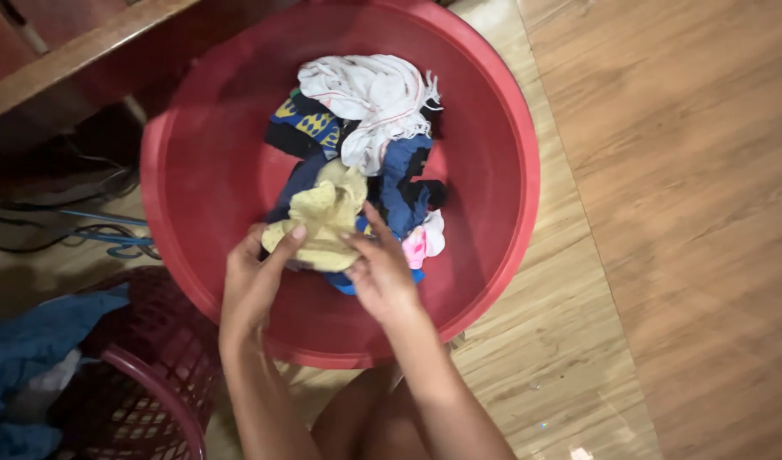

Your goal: Sorting various clothing items from a bucket and hanging them on a clothes rack using hangers and clips.

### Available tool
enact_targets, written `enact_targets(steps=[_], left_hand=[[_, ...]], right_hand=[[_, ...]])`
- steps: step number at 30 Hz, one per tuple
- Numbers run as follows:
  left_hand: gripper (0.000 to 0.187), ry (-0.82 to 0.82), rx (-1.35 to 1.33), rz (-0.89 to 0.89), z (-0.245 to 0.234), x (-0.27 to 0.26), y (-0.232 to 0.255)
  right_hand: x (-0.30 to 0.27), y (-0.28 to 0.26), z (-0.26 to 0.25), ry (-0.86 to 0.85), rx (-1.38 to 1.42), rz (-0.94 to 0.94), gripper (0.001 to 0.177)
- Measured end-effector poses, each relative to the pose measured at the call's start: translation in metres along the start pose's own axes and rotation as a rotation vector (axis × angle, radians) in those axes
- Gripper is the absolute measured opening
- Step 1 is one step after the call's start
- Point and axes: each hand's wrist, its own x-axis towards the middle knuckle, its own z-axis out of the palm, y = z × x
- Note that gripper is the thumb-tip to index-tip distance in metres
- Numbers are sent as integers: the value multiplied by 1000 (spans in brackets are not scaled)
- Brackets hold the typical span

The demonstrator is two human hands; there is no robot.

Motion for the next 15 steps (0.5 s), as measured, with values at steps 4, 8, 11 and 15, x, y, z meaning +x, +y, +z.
enact_targets(steps=[4, 8, 11, 15], left_hand=[[39, -305, 179, -259, -11, 0, -15], [44, -454, 174, -223, -21, -5, -10], [50, -270, -47, -8, -27, -7, 5], [61, 67, -598, 165, -67, 4, -42]], right_hand=[[41, -24, -42, -148, -10, -165, 73], [116, -74, -35, 108, -1430, -1124, 63], [157, -95, -7, 174, -1673, -1847, 80], [201, -51, -49, 84, -1868, -577, 73]])
